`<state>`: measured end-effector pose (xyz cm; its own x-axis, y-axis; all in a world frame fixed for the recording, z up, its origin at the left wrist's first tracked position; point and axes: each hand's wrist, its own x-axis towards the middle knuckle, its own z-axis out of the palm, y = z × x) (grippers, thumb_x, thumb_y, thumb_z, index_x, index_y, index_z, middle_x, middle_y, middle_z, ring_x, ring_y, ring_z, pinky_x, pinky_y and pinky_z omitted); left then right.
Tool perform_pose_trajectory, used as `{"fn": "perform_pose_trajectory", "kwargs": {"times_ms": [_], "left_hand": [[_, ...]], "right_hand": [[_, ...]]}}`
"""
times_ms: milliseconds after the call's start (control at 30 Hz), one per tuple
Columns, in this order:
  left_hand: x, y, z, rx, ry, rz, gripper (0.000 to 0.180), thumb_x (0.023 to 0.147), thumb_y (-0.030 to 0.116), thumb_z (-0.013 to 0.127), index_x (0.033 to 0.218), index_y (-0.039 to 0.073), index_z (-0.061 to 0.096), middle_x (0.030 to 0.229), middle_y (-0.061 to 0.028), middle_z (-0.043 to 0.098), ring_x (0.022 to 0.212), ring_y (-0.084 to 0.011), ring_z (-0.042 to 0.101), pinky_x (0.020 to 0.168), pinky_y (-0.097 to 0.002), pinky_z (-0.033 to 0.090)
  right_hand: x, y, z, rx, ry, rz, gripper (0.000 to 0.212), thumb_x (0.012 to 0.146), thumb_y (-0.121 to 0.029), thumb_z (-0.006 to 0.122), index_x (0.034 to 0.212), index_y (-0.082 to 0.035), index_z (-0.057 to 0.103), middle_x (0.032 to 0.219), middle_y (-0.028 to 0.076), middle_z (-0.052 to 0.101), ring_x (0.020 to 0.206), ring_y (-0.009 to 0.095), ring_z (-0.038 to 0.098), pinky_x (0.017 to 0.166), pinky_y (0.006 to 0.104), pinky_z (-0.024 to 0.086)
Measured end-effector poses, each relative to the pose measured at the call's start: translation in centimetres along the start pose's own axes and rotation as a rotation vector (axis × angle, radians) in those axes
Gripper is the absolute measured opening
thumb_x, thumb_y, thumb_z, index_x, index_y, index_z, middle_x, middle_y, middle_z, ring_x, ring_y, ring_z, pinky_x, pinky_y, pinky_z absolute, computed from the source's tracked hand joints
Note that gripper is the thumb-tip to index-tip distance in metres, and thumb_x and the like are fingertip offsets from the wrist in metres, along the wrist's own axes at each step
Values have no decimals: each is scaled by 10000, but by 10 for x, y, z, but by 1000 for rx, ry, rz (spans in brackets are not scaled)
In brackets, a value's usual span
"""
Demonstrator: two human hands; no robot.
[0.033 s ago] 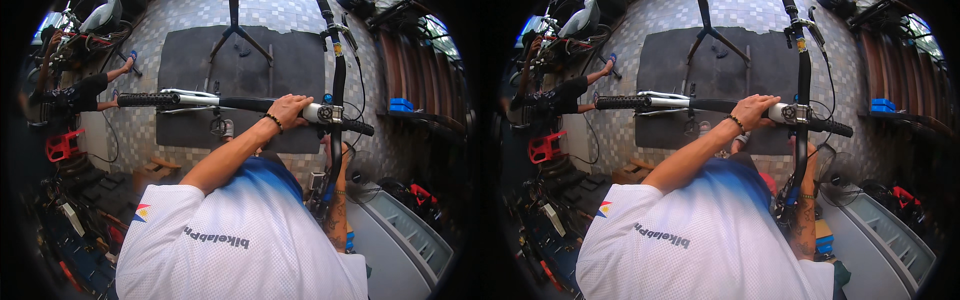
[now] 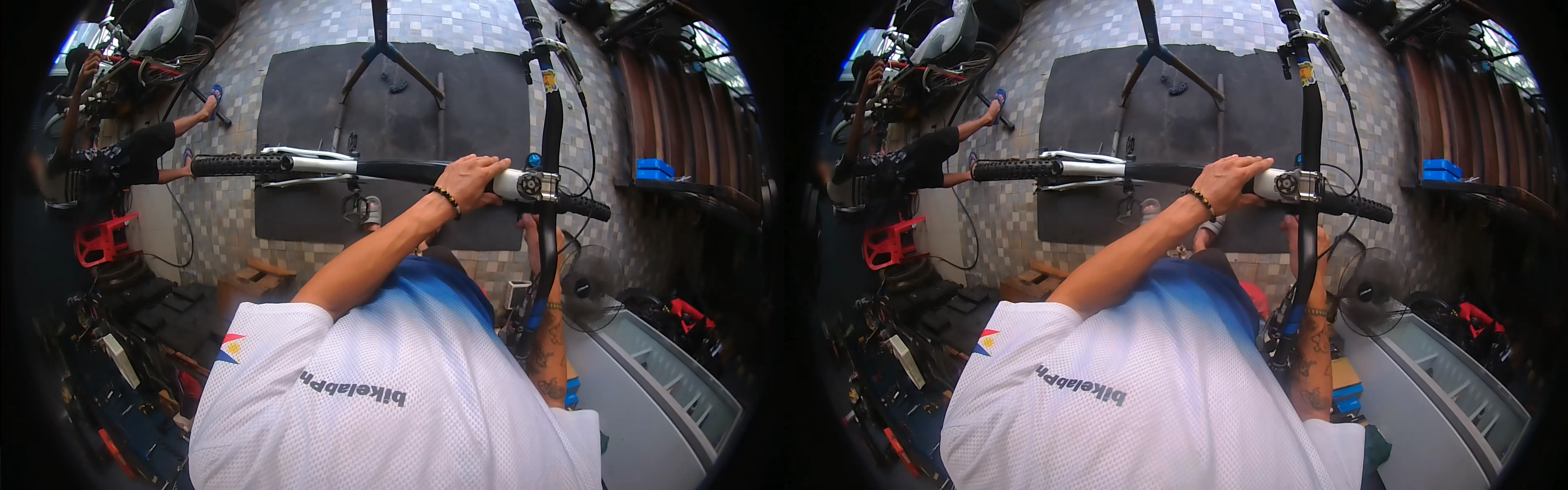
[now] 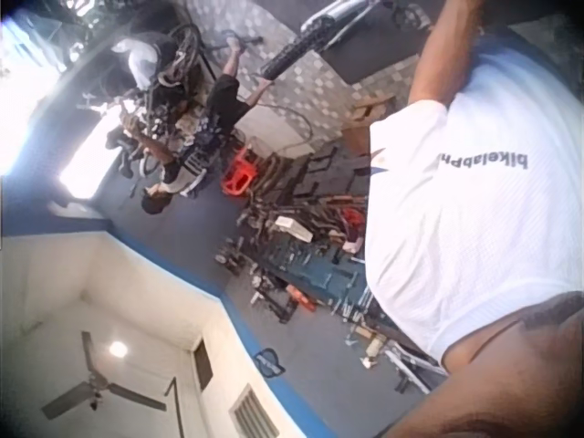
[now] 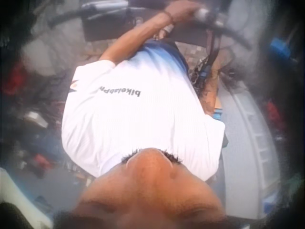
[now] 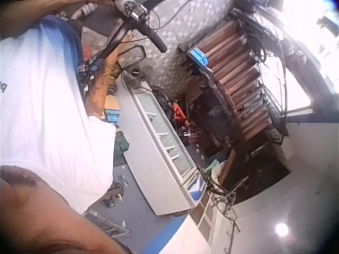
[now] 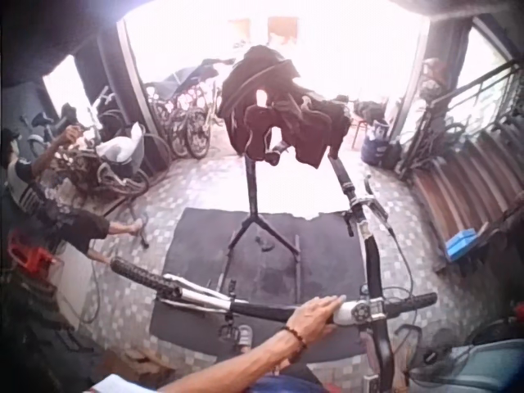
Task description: The person assembles a bicycle by attaching the seat post and handlebar stem to the frame. They insert the seat post into the frame, adjust the handlebar stem, and tighten bolts to secure the components.
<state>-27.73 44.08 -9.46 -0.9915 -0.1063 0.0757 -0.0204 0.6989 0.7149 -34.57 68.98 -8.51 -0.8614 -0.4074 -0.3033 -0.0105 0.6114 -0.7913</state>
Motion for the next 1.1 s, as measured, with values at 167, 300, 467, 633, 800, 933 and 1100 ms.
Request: {"fn": "perform_pose_trajectory", "kwargs": {"times_ms": [167, 300, 467, 633, 800, 933, 1100], "left_hand": [[7, -12, 8, 23, 37, 22, 837, 797, 319, 936, 1539, 142, 590, 1479, -89, 677, 1294, -321, 664, 1111, -436, 550], [8, -17, 8, 29, 62, 10, 850, 791, 330, 939, 1543, 152, 586, 1484, -89, 675, 1307, -322, 660, 1107, -438, 553], [10, -12, 7, 17, 32, 9, 848, 807, 339, 931, 1557, 168, 572, 1485, -100, 673, 1320, -328, 655, 1119, -446, 546], [9, -13, 10, 38, 62, 29, 833, 825, 333, 922, 1563, 173, 570, 1491, -108, 669, 1345, -331, 647, 1135, -449, 537], [8, -15, 7, 35, 21, 8, 841, 824, 332, 923, 1566, 158, 567, 1495, -111, 667, 1358, -331, 641, 1146, -450, 531], [9, -16, 10, 33, 27, 3, 848, 823, 348, 921, 1566, 147, 566, 1515, -108, 657, 1369, -329, 637, 1149, -443, 534], [6, -13, 4, 5, 14, 1, 838, 822, 338, 921, 1561, 152, 572, 1516, -116, 655, 1369, -335, 637, 1152, -448, 532]], "right_hand": [[21, 2, 28, 275, -75, 68, 317, 1088, -306, 698, 1205, -16, 752, 743, 15, 673, 696, 102, 621, 646, 287, 476], [-31, -19, -16, 60, -34, 66, 305, 1084, -304, 692, 1129, -12, 767, 678, -33, 586, 609, 48, 503, 558, 264, 365], [-30, -9, -33, -123, -22, -62, 250, 985, -148, 615, 1111, -32, 797, 745, 29, 692, 697, 108, 626, 643, 308, 483], [17, 0, 19, -2, -11, -32, 254, 1072, -223, 656, 1089, -15, 801, 828, 64, 757, 759, 114, 676, 668, 317, 507], [6, 4, 17, 175, -71, 9, 374, 1098, -320, 660, 1085, 32, 782, 690, 31, 667, 646, 123, 624, 596, 330, 469], [-49, -15, -27, 7, -47, 91, 511, 1097, -456, 633, 1028, 31, 772, 608, 10, 574, 585, 116, 566, 565, 347, 430], [-13, -9, -10, -94, -78, 42, 429, 1089, -449, 648, 1034, -42, 771, 641, -13, 578, 567, 112, 518, 561, 347, 410]]}}
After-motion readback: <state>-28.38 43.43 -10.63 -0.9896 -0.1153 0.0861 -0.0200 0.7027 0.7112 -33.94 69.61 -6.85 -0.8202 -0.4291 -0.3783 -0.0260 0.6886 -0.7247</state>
